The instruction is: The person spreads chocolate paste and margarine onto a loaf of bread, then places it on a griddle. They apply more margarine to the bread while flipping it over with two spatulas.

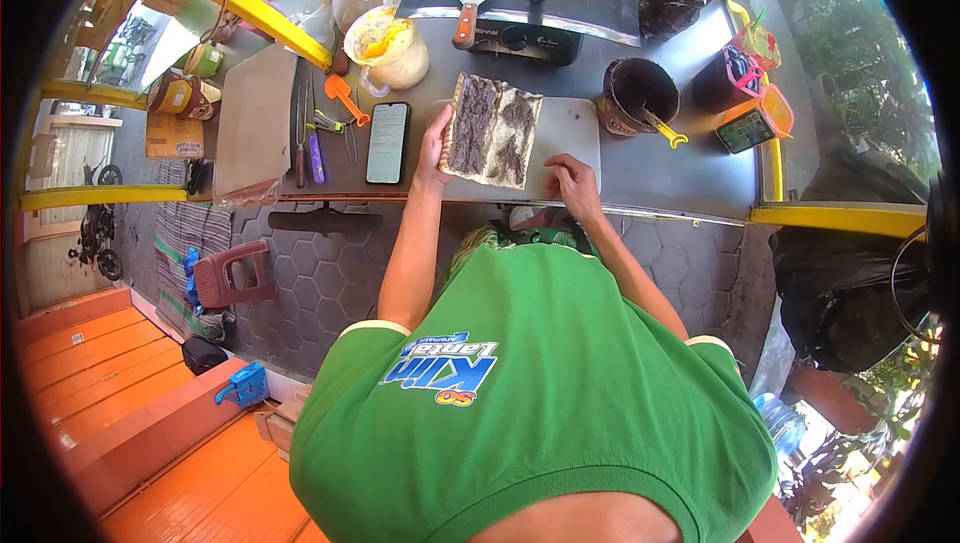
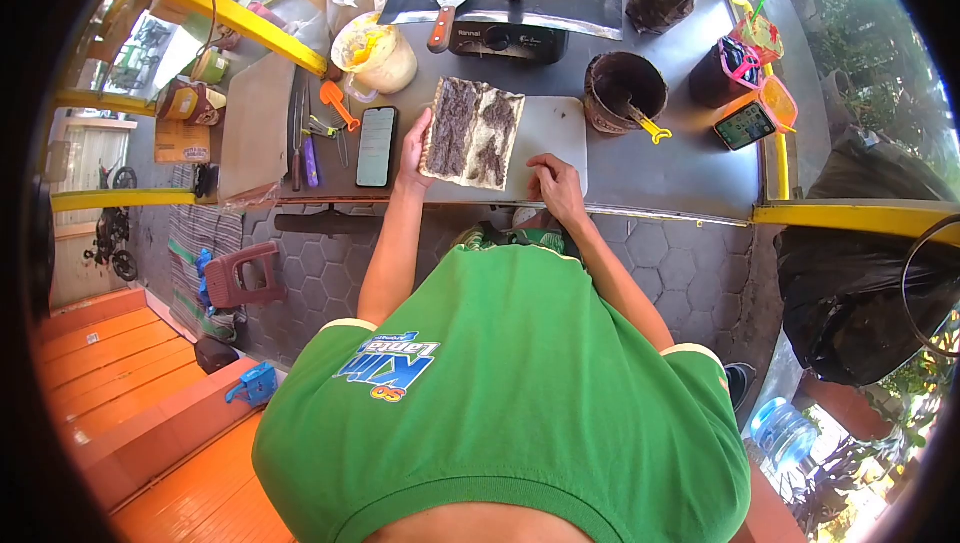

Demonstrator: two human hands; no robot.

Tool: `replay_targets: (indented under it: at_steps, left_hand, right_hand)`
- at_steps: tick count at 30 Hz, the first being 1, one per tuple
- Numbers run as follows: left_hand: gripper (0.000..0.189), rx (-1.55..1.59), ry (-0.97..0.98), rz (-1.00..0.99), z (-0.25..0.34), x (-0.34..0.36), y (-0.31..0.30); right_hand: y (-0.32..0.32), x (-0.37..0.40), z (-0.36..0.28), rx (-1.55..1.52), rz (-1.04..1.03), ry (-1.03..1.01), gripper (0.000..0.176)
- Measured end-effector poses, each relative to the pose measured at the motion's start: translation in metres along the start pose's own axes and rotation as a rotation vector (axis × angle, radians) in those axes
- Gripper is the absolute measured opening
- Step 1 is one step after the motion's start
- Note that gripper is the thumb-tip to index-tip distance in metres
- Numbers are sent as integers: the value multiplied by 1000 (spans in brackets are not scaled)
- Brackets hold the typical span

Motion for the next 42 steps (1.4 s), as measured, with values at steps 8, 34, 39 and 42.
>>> replay_targets:
  at_steps: [8, 34, 39, 42]
  left_hand:
    - [41, -142, 17, 81, 2, 11, 9]
    - [40, -295, -29, 126, -5, 18, 4]
    - [40, -294, 35, 160, 2, 9, 7]
    - [39, -268, 28, 161, 3, 7, -2]
  right_hand:
    - [-63, 58, -138, 507, 464, -528, 10]
    - [-202, 31, -187, 924, 506, -99, 36]
    - [-203, 50, -154, 189, 425, -89, 28]
    - [-171, 61, -144, -28, 267, -101, 27]
Point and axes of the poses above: each hand's wrist, its own x-axis away from the middle knuckle, its own y-axis out of the palm, z = x × y, the point moved 9 cm from there along -x, towards the middle knuckle, and after that the axes turned 2 degrees about x, right-handed, at the moved point
